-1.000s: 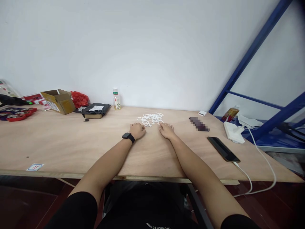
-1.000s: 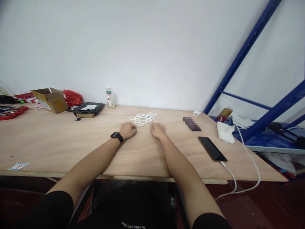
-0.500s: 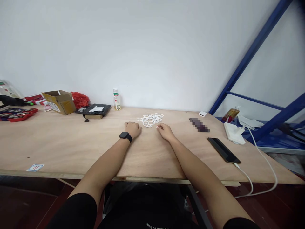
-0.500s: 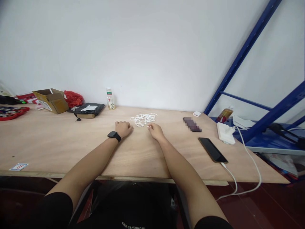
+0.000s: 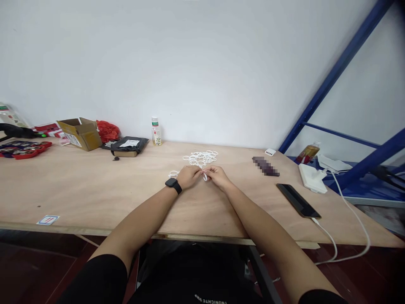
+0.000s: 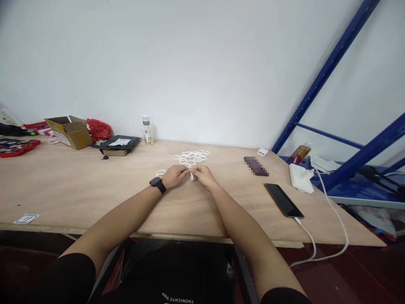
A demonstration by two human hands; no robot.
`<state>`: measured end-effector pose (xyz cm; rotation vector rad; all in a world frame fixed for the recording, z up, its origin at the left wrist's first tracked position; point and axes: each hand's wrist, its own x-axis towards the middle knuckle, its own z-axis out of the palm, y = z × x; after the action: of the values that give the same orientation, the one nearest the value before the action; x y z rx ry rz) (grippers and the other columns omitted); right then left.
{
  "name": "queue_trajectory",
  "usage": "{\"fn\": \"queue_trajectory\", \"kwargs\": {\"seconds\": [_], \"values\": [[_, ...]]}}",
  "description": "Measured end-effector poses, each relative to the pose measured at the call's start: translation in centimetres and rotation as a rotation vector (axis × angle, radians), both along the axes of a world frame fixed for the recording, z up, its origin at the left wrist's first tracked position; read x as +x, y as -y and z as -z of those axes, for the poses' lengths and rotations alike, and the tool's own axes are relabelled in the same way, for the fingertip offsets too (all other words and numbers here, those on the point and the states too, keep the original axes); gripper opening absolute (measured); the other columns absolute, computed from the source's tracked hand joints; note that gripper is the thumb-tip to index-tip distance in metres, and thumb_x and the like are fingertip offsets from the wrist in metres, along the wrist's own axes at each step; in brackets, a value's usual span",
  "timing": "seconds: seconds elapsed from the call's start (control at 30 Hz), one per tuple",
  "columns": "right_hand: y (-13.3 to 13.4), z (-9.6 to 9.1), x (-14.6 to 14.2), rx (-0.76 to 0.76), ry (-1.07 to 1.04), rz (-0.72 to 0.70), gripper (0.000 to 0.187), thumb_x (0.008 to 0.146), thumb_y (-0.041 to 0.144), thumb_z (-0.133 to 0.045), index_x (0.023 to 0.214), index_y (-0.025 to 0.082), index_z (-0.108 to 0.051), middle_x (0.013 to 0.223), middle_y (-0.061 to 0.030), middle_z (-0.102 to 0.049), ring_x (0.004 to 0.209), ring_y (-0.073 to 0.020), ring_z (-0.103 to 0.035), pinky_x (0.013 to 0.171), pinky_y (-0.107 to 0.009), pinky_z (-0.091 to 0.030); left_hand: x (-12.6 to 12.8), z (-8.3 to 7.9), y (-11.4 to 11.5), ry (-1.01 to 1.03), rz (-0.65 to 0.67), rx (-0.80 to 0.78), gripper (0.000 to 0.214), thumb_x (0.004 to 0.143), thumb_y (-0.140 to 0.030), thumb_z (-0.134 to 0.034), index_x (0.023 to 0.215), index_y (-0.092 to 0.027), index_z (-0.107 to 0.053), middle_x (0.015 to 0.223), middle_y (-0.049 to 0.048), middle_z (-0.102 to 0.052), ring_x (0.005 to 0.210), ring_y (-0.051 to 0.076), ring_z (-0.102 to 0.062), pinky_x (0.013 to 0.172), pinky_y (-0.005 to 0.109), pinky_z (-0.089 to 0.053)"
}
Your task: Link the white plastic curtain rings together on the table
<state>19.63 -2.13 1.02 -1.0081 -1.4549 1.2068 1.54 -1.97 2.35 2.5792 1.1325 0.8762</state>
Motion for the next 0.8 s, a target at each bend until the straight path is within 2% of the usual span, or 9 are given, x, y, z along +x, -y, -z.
{"fn": "queue_trajectory", "kwargs": {"seconds": [0.3, 0.53, 0.7, 0.8], "values": [[0.3, -0.2, -0.1, -0.022, -0.063, -0.027, 0.042, 0.062, 0.053, -0.079, 0.069, 0.018, -0.056, 0.059, 0.0023, -0.063, 0.049, -0.0094, -0.052, 0.051, -0.022, -0.04, 0.3, -0.1, 0.2, 0.046, 0.026, 0.016, 0.032, 0.096, -0.034, -0.042, 0.085, -0.019, -0.068, 0.082, 0.0044, -0.068, 0.077, 0.016, -0.059, 0.076, 0.027, -0.045], [0.1, 0.1, -0.2, -0.035, -0.075, 0.013, 0.04, 0.065, 0.052, -0.077, 0.071, 0.018, -0.058, 0.058, 0.0024, -0.063, 0.048, -0.0092, -0.053, 0.05, -0.021, -0.042, 0.2, 0.0, 0.0, 0.074, -0.03, -0.027, 0.033, 0.096, -0.036, -0.042, 0.083, -0.019, -0.067, 0.081, 0.0043, -0.067, 0.076, 0.016, -0.058, 0.074, 0.028, -0.045], [-0.3, 0.7, 0.0, -0.05, -0.091, -0.025, 0.036, 0.068, 0.047, -0.076, 0.084, 0.017, -0.064, 0.072, -0.001, -0.069, 0.056, -0.0099, -0.06, 0.056, -0.023, -0.049, 0.0, 0.5, -0.5, 0.162, -0.046, 0.014, 0.026, 0.093, -0.036, -0.049, 0.085, -0.019, -0.066, 0.087, 0.0051, -0.068, 0.083, 0.016, -0.06, 0.08, 0.029, -0.047], [-0.6, 1.2, 0.3, -0.021, 0.031, 0.005, 0.031, 0.074, 0.039, -0.071, 0.097, 0.018, -0.065, 0.08, -0.0027, -0.071, 0.061, -0.0123, -0.064, 0.062, -0.027, -0.053, -0.3, 0.3, -0.9, 0.173, -0.102, 0.013, 0.02, 0.091, -0.031, -0.049, 0.089, -0.02, -0.066, 0.095, 0.0047, -0.07, 0.091, 0.018, -0.062, 0.087, 0.031, -0.047]]}}
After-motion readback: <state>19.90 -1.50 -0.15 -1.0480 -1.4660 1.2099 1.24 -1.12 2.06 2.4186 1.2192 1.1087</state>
